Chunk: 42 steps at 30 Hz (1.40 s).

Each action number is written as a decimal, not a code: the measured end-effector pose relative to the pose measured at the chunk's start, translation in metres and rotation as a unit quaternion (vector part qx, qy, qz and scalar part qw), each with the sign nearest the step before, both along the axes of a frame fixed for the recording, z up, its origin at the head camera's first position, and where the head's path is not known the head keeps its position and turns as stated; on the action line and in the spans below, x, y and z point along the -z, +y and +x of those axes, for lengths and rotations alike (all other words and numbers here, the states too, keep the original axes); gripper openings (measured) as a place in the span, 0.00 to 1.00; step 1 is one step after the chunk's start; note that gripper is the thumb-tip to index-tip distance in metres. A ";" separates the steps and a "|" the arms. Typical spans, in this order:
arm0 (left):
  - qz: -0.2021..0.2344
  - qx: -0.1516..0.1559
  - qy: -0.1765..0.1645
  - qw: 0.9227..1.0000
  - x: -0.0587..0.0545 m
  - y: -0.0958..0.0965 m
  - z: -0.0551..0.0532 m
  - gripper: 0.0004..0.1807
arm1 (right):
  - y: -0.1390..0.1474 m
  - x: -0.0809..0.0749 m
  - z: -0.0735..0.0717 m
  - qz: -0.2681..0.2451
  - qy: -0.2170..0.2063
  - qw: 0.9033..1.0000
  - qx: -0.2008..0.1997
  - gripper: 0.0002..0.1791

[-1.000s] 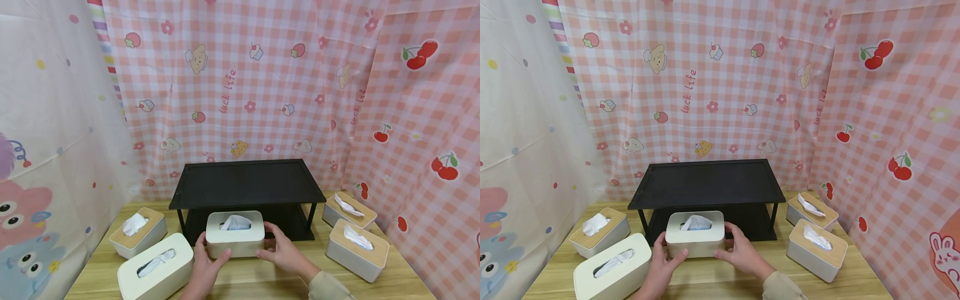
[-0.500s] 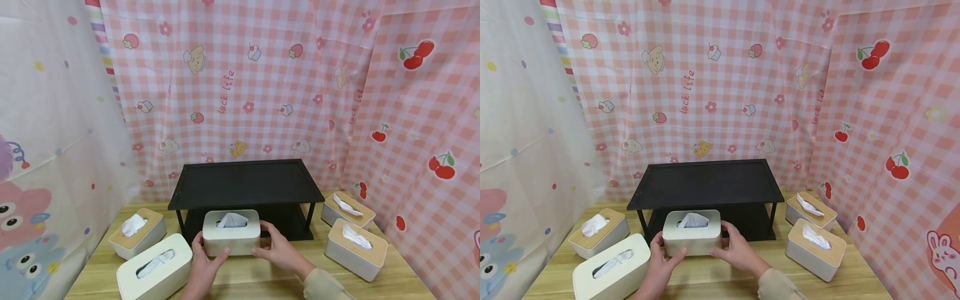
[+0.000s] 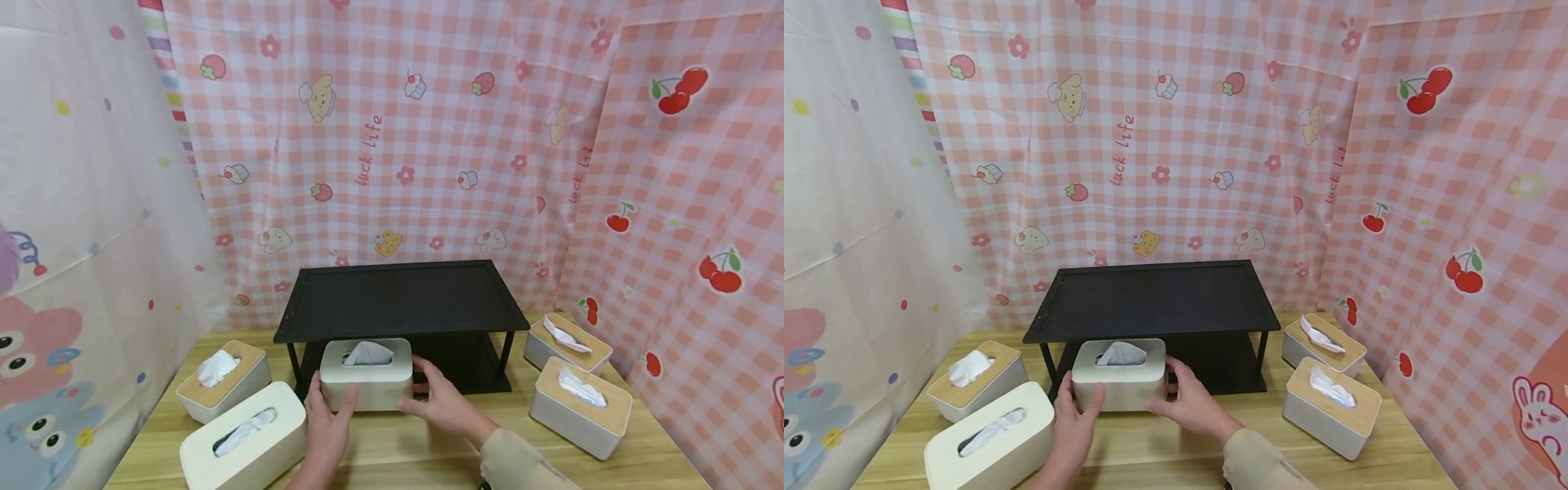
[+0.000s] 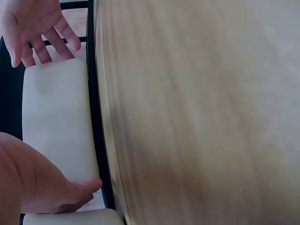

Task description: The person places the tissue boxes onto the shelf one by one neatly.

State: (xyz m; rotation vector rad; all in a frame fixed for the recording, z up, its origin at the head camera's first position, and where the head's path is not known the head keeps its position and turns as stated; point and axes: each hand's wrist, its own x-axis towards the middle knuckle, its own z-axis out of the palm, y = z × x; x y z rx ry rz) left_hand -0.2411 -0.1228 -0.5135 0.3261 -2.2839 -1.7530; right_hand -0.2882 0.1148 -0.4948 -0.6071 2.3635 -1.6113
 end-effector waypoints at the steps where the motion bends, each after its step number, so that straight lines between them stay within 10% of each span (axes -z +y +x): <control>1: 0.000 -0.004 0.000 1.000 0.000 0.000 -0.001 0.55 | -0.001 0.000 -0.001 0.002 0.000 1.000 0.000 0.50; 42: 0.049 -0.019 -0.003 0.999 -0.012 -0.018 -0.024 0.58 | -0.031 0.009 -0.022 0.001 0.006 1.000 0.015 0.55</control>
